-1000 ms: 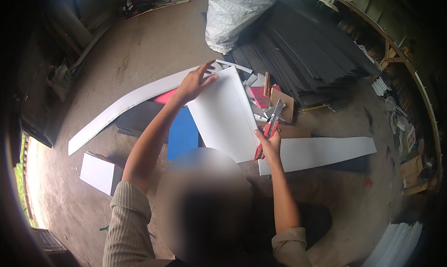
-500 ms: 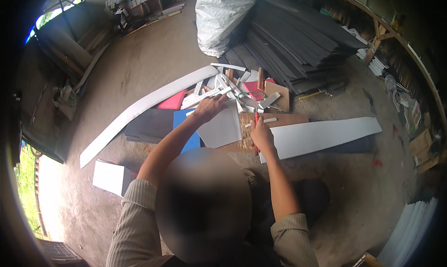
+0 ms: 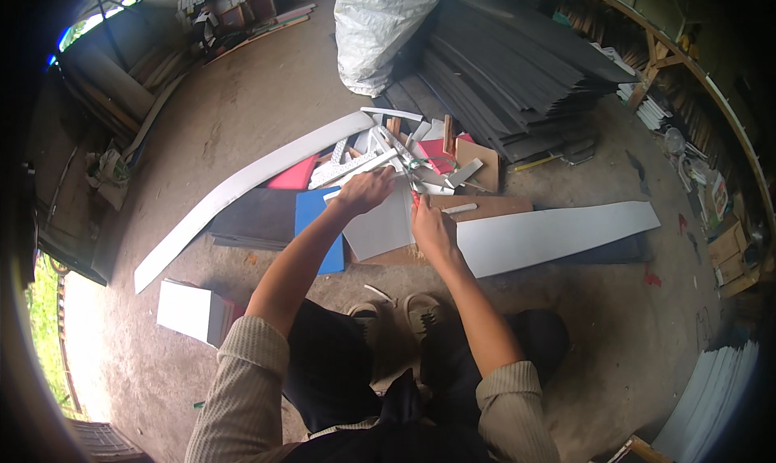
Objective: The person sits on the floor and uses a utility knife to cut white foam sheets. They use a blue foam sheet as a template to guide the cuts, repeatedly aligning the template and trimming the white material to match its dimensions.
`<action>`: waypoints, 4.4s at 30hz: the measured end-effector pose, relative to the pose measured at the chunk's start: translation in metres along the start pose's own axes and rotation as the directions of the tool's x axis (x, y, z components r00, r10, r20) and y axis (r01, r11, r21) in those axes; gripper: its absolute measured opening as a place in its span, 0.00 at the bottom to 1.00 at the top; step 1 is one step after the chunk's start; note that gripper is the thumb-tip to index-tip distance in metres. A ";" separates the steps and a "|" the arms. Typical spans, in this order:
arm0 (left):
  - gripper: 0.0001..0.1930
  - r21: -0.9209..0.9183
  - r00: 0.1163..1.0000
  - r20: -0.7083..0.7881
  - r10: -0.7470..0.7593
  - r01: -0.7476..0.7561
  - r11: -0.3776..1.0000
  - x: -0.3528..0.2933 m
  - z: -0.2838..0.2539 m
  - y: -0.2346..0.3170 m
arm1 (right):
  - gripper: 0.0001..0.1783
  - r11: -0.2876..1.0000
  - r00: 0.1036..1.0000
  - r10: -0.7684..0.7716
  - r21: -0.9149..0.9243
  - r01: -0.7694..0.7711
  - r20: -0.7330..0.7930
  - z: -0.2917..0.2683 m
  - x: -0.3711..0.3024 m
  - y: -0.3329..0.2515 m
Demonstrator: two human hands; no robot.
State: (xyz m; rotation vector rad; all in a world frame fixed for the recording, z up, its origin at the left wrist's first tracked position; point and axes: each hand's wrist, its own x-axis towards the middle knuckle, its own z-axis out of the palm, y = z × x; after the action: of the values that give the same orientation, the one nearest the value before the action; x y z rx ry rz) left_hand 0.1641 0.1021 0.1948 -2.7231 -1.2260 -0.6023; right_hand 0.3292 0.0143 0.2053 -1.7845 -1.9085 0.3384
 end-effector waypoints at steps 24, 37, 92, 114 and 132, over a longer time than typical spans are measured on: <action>0.15 -0.063 0.999 0.031 -0.014 0.016 0.998 0.000 0.003 -0.005 | 0.13 0.998 0.999 0.026 -0.055 -0.026 -0.019 0.010 0.007 -0.020; 0.17 -0.024 0.973 0.192 -0.127 0.134 0.991 -0.004 -0.014 0.018 | 0.15 0.987 0.976 0.160 -0.014 -0.159 0.151 0.004 0.022 -0.023; 0.14 -0.100 0.965 0.229 -0.131 0.158 0.982 0.013 -0.006 0.027 | 0.19 0.961 0.834 0.276 -0.153 -0.230 0.478 0.083 0.000 0.032; 0.15 -0.076 0.951 0.208 -0.227 0.247 0.966 0.014 0.001 0.018 | 0.16 0.927 0.860 0.374 -0.112 -0.358 0.347 0.186 -0.066 0.095; 0.25 -0.797 0.827 0.000 -0.562 0.339 0.499 -0.035 -0.089 -0.036 | 0.29 0.918 0.922 -0.186 0.395 0.040 0.339 -0.062 0.052 0.070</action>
State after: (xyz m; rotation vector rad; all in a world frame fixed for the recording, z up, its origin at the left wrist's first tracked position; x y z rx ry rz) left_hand 0.0886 0.0796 0.2600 -2.6582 -1.9914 -1.9125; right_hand 0.4209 0.0632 0.2321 -1.4116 -2.0098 0.9954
